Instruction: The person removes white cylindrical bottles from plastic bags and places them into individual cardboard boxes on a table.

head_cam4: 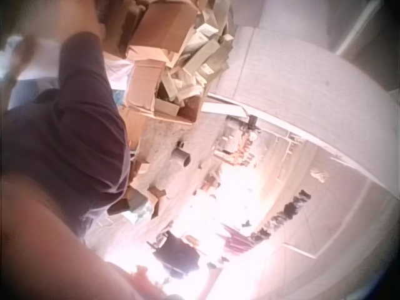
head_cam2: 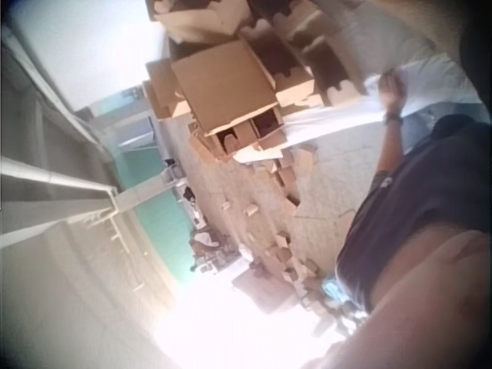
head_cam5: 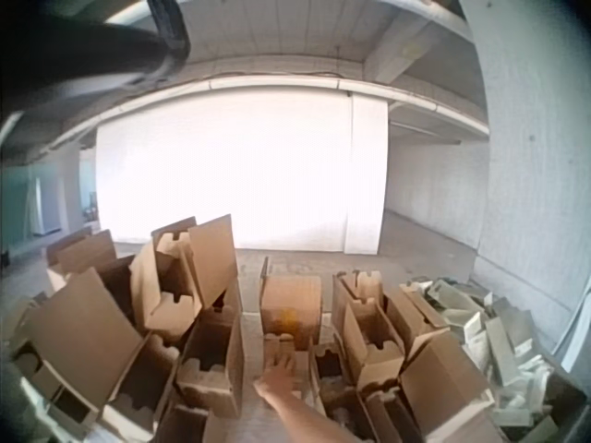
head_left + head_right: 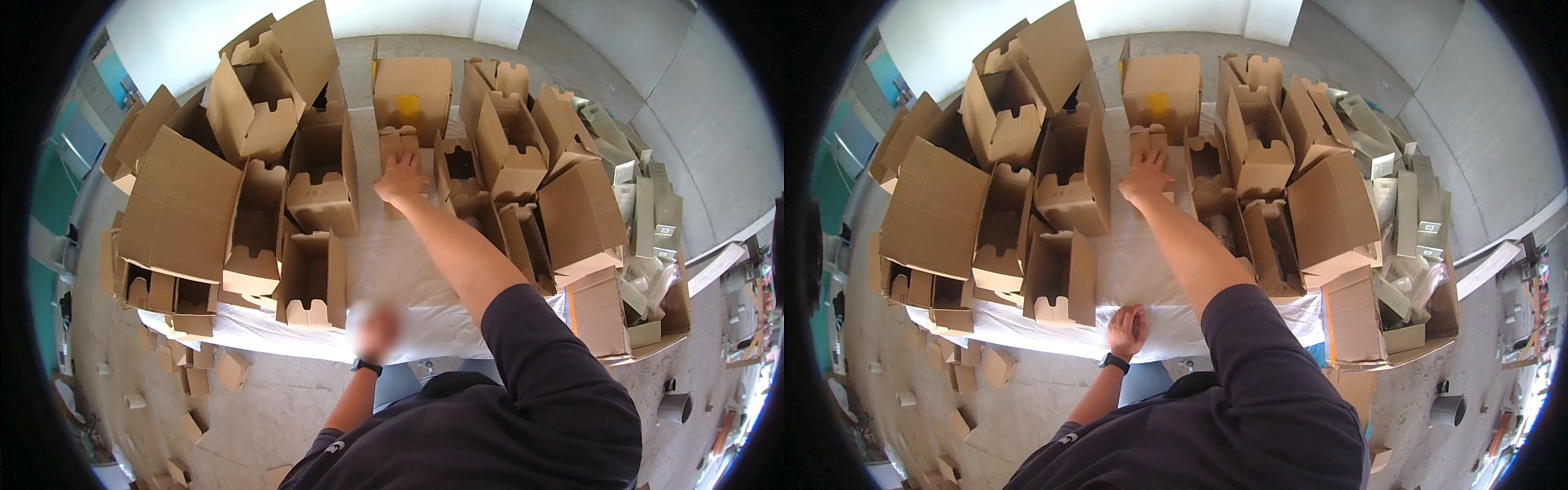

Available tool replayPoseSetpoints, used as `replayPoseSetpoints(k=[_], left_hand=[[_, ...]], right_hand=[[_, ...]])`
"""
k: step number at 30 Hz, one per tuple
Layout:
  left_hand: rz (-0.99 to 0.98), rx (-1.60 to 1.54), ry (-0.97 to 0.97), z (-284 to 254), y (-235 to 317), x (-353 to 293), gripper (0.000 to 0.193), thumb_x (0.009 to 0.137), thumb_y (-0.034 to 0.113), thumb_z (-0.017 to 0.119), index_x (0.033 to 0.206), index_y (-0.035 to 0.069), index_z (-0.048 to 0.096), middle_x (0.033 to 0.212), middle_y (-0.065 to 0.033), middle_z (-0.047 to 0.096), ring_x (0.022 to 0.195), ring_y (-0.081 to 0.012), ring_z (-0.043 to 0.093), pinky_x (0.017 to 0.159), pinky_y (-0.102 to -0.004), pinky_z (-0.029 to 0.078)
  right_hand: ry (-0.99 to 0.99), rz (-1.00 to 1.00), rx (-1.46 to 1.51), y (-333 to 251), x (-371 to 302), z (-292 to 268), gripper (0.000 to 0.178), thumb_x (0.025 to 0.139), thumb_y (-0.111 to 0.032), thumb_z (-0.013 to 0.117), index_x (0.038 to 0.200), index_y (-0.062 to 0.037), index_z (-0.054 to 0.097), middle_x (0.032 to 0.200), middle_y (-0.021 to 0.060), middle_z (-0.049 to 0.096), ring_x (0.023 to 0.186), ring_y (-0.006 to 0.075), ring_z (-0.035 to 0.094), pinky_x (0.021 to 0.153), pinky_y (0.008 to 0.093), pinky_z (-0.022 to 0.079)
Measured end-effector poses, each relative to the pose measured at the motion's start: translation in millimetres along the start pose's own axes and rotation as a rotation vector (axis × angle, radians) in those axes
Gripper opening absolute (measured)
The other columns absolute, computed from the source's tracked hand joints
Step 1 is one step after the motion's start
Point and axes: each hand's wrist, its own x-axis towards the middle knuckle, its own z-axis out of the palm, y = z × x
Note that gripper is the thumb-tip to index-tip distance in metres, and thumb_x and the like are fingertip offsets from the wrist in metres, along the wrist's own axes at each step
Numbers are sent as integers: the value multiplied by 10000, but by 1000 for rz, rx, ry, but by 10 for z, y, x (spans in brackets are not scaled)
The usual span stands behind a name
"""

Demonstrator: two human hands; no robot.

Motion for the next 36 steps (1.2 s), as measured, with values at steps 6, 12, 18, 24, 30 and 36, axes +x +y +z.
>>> replayPoseSetpoints(k=[6,12,18,24,30,36], left_hand=[[-44,-144,-18,-206,205,251,267,778,75,613,1043,86,584,884,-76,620,800,-284,615,709,-396,508],[-70,-133,-16,-240,216,226,247,783,93,621,1028,87,591,878,-83,614,792,-296,613,705,-401,509],[-85,-157,-44,-281,215,184,251,785,88,618,1034,84,587,901,-83,625,812,-295,620,718,-403,516],[-72,-191,-22,-221,246,241,270,768,86,629,1035,103,589,914,-67,630,832,-284,625,732,-400,521],[23,135,10,-33,-4,-114,256,786,112,625,1035,90,569,874,-83,615,884,-278,613,768,-389,500],[-377,-257,-5,-534,370,-3,353,855,160,630,1175,46,534,1113,-122,551,1030,-270,516,857,-399,432]], right_hand=[[45,-76,-162,346,8,-62,776,850,-445,613,1497,-210,254,1575,130,117,1430,330,180,987,633,376],[-151,-74,-297,339,-12,-46,796,906,-481,539,1535,-224,125,1582,141,111,1447,373,112,1048,627,305],[-191,-106,-257,349,-86,-73,820,914,-503,522,1536,-180,95,1583,161,84,1451,382,79,1054,671,249],[19,-328,-217,342,-509,-424,710,905,-385,576,1457,-24,315,1536,219,209,1428,373,185,1089,593,284],[-273,-917,798,-98,-2180,-197,464,912,-203,604,1314,-21,460,1391,195,437,944,328,662,831,433,511],[-55,-1010,451,-28,-2845,447,617,845,-126,629,1402,-22,383,1471,147,368,925,305,658,747,367,543]])
